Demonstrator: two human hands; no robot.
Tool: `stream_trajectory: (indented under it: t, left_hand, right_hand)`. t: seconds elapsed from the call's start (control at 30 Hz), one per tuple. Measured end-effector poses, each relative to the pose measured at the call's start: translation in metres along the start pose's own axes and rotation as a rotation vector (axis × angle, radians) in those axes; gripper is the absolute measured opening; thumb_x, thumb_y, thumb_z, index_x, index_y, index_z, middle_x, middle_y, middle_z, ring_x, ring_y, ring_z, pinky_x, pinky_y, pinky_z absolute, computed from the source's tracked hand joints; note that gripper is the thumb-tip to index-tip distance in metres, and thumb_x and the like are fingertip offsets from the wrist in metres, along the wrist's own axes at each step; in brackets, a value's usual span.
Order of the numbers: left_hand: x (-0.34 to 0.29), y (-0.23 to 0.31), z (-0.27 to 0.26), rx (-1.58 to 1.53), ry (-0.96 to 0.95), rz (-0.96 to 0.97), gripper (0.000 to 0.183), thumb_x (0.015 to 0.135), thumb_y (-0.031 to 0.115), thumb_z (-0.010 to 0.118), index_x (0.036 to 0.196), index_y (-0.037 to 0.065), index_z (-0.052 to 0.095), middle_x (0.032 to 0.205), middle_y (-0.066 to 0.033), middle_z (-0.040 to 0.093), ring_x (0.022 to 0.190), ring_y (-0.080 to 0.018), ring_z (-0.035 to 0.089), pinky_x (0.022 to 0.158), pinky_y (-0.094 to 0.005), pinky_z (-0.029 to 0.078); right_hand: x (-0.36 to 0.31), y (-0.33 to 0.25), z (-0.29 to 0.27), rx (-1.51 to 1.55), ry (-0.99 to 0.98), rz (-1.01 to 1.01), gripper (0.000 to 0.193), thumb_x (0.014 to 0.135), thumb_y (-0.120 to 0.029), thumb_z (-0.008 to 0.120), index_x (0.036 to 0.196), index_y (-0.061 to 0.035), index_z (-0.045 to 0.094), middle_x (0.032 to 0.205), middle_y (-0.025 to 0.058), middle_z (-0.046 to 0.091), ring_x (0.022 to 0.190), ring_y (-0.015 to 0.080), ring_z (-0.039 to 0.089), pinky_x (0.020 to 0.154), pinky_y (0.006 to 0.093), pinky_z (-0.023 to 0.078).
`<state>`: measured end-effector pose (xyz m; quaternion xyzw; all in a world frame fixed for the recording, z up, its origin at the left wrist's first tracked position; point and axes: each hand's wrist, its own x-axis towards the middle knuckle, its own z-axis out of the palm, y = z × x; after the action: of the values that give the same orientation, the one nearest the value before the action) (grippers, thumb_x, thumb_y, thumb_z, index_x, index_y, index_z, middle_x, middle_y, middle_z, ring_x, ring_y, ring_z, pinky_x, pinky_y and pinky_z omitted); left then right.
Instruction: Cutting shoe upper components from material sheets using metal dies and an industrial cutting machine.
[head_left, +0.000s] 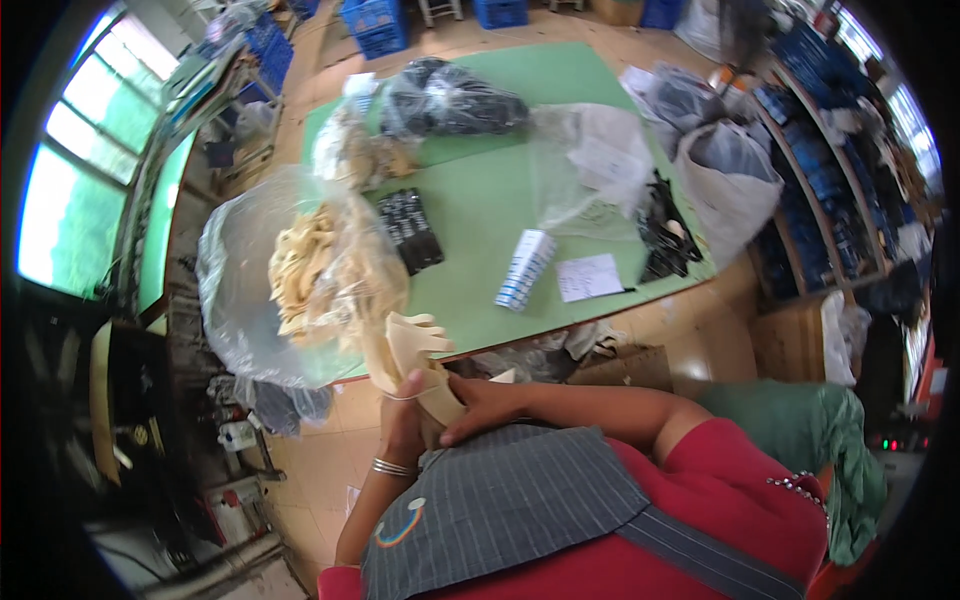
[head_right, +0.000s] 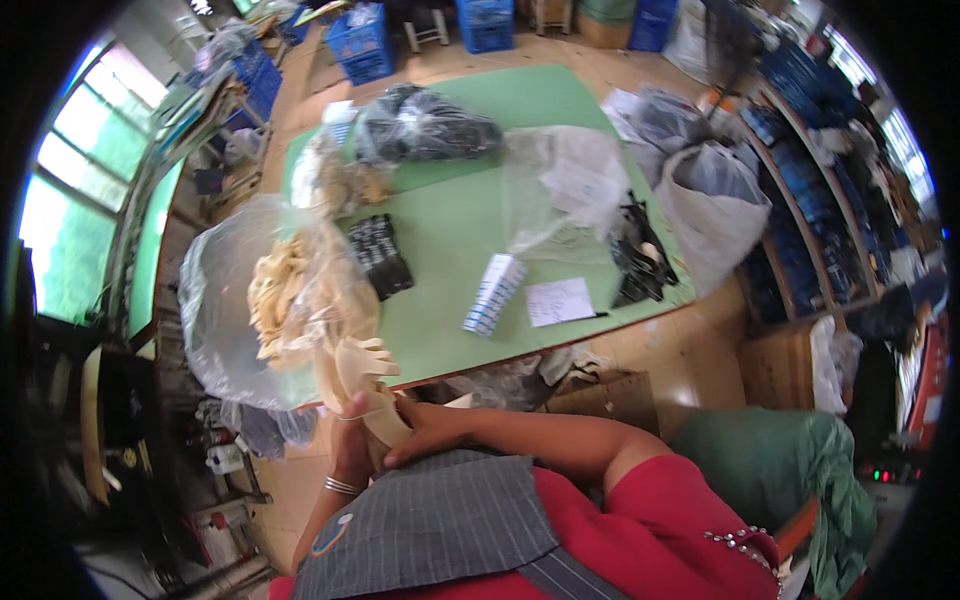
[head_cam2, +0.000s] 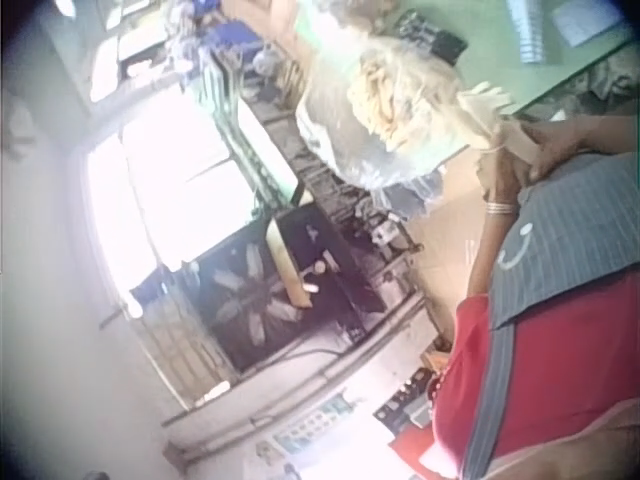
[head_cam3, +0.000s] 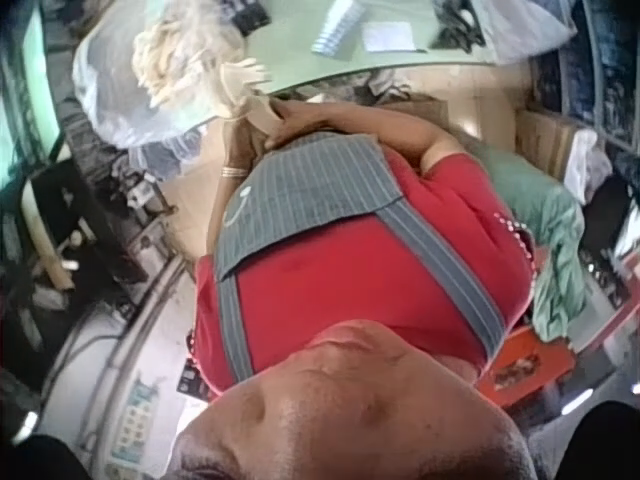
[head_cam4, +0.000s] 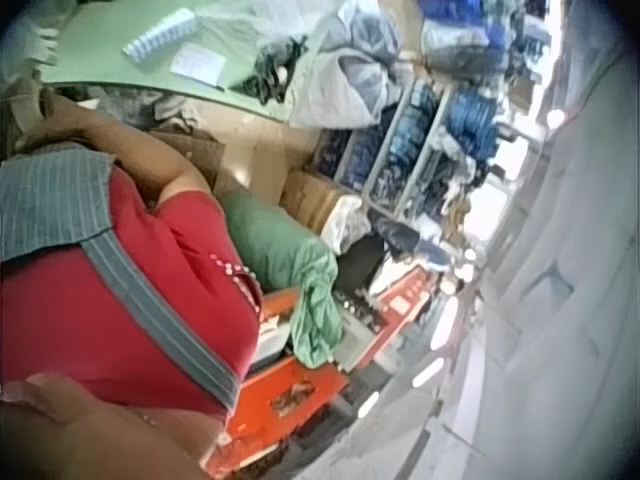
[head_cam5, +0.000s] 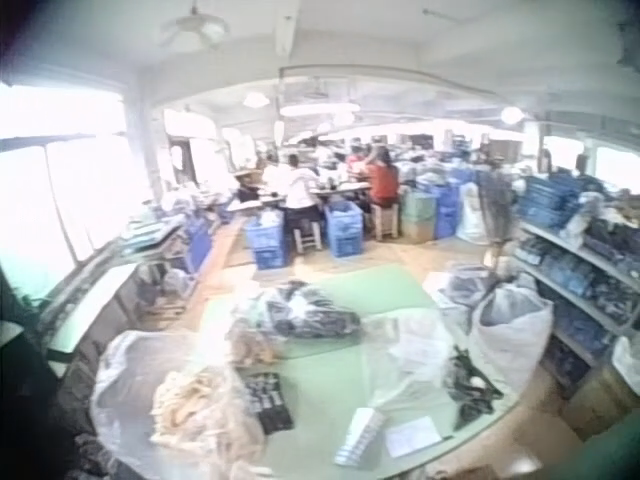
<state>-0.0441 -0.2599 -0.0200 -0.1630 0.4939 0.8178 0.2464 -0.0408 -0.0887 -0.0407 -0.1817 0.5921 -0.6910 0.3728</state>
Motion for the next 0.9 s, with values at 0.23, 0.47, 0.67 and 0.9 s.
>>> stream_trajectory:
  t: [0.23, 0.47, 0.67, 0.9]
  left_hand:
    - [0.037, -0.015, 0.034, -0.058, 0.078, 0.038, 0.057, 0.092, 0.04, 0.05, 0.132, 0.002, 0.036, 0.117, -0.0128, 0.053, 0.101, -0.0218, 0.056, 0.084, -0.0339, 0.049]
    - [0.08, -0.02, -0.008, 0.363, 0.012, 0.182, 0.07, 0.088, 0.056, 0.049, 0.131, 0.002, 0.038, 0.118, -0.014, 0.052, 0.105, -0.0206, 0.053, 0.085, -0.0329, 0.047]
    - [0.089, 0.005, -0.029, 1.189, -0.44, 0.19, 0.037, 0.098, 0.02, 0.038, 0.125, -0.005, 0.044, 0.114, -0.0205, 0.056, 0.109, -0.0307, 0.052, 0.095, -0.0349, 0.038]
    - [0.061, 0.035, -0.047, 0.667, -0.452, -0.091, 0.057, 0.093, 0.016, 0.054, 0.14, -0.002, 0.029, 0.123, -0.0131, 0.052, 0.108, -0.0174, 0.051, 0.092, -0.0306, 0.041]
  right_hand:
    - [-0.01, 0.024, -0.029, 0.199, -0.029, 0.093, 0.094, 0.067, -0.053, 0.075, 0.133, 0.0034, 0.037, 0.126, 0.0175, 0.05, 0.116, 0.0255, 0.049, 0.099, 0.033, 0.036]
    - [-0.014, 0.029, -0.03, 0.208, 0.083, 0.142, 0.077, 0.073, -0.045, 0.073, 0.128, 0.0011, 0.045, 0.119, 0.0127, 0.056, 0.108, 0.0216, 0.053, 0.094, 0.0316, 0.039]
    - [-0.002, 0.043, -0.028, 0.634, 0.331, 0.086, 0.06, 0.084, -0.042, 0.065, 0.125, -0.0008, 0.048, 0.111, 0.0094, 0.058, 0.099, 0.016, 0.057, 0.084, 0.031, 0.047]
    - [0.035, 0.029, -0.021, 1.058, 0.622, 0.153, 0.052, 0.093, -0.044, 0.049, 0.12, -0.0001, 0.05, 0.112, 0.0121, 0.059, 0.098, 0.0213, 0.06, 0.086, 0.0347, 0.049]
